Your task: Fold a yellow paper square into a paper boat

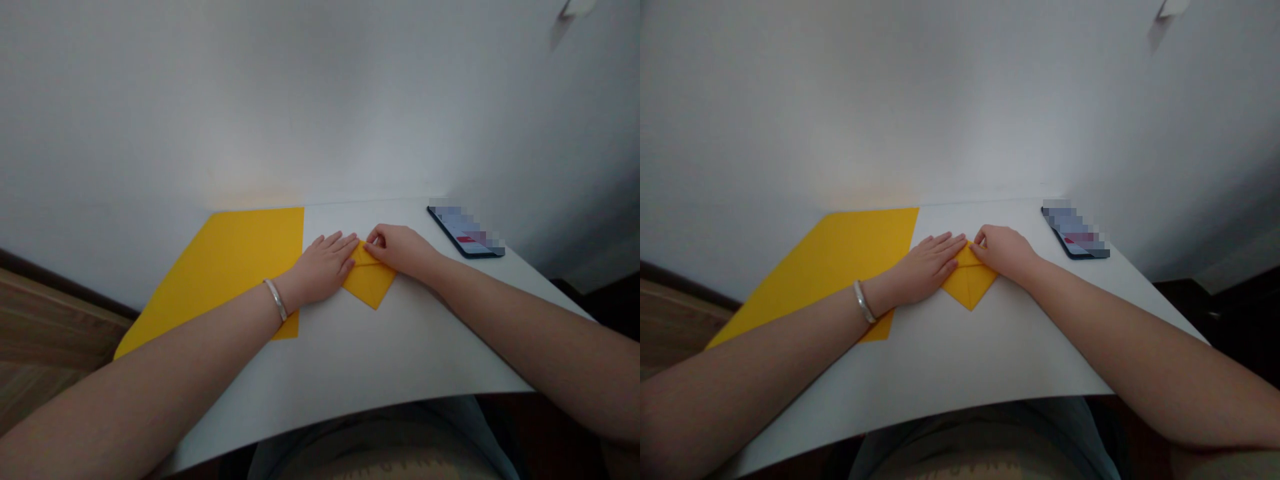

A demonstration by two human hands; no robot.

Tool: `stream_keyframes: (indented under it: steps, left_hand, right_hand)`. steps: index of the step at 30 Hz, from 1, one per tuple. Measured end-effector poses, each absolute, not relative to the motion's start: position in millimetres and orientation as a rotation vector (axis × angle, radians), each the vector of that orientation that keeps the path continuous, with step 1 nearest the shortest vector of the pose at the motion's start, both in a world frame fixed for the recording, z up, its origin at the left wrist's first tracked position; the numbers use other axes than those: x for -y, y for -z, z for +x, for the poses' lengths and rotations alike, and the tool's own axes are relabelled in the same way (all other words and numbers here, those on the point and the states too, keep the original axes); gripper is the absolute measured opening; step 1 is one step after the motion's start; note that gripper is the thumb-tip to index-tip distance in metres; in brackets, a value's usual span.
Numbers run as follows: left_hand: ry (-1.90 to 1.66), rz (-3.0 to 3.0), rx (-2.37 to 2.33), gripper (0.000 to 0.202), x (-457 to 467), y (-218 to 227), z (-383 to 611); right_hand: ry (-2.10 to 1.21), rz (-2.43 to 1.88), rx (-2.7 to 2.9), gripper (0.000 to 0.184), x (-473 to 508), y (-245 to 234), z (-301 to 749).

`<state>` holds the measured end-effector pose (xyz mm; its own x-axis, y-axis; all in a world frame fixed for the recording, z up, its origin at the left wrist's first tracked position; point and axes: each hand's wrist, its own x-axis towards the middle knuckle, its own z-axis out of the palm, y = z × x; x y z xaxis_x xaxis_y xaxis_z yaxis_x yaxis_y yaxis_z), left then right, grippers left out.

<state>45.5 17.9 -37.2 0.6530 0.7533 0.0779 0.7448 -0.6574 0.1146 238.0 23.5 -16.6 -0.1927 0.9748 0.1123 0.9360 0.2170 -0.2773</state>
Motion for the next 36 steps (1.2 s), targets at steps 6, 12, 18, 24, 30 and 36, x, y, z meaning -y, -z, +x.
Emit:
stream_keyframes:
  steps: [6, 12, 18, 24, 30, 36]
  left_hand:
    - [-0.201, 2.792, -1.231, 0.051, -19, 38, 41]
    - [-0.186, 2.832, -1.223, 0.051, -18, 37, 40]
    - [-0.094, 2.853, -1.229, 0.053, -19, 41, 39]
    - [-0.082, 2.829, -1.239, 0.052, -20, 39, 38]
    - [-0.07, 2.841, -1.24, 0.052, -21, 41, 38]
    - [-0.084, 2.843, -1.236, 0.052, -22, 42, 37]
  right_hand:
    - [-0.571, -1.893, 2.347, 0.022, -28, 3, 255]
    - [-0.648, -1.974, 2.458, 0.031, -29, -6, 263]
    - [-1.014, -1.923, 2.39, 0.026, -39, -3, 274]
    - [-1.145, -2.0, 2.321, 0.027, -43, -1, 276]
    - [-1.17, -2.084, 2.326, 0.03, -44, -1, 276]
    - [-1.28, -2.012, 2.263, 0.027, -47, 5, 282]
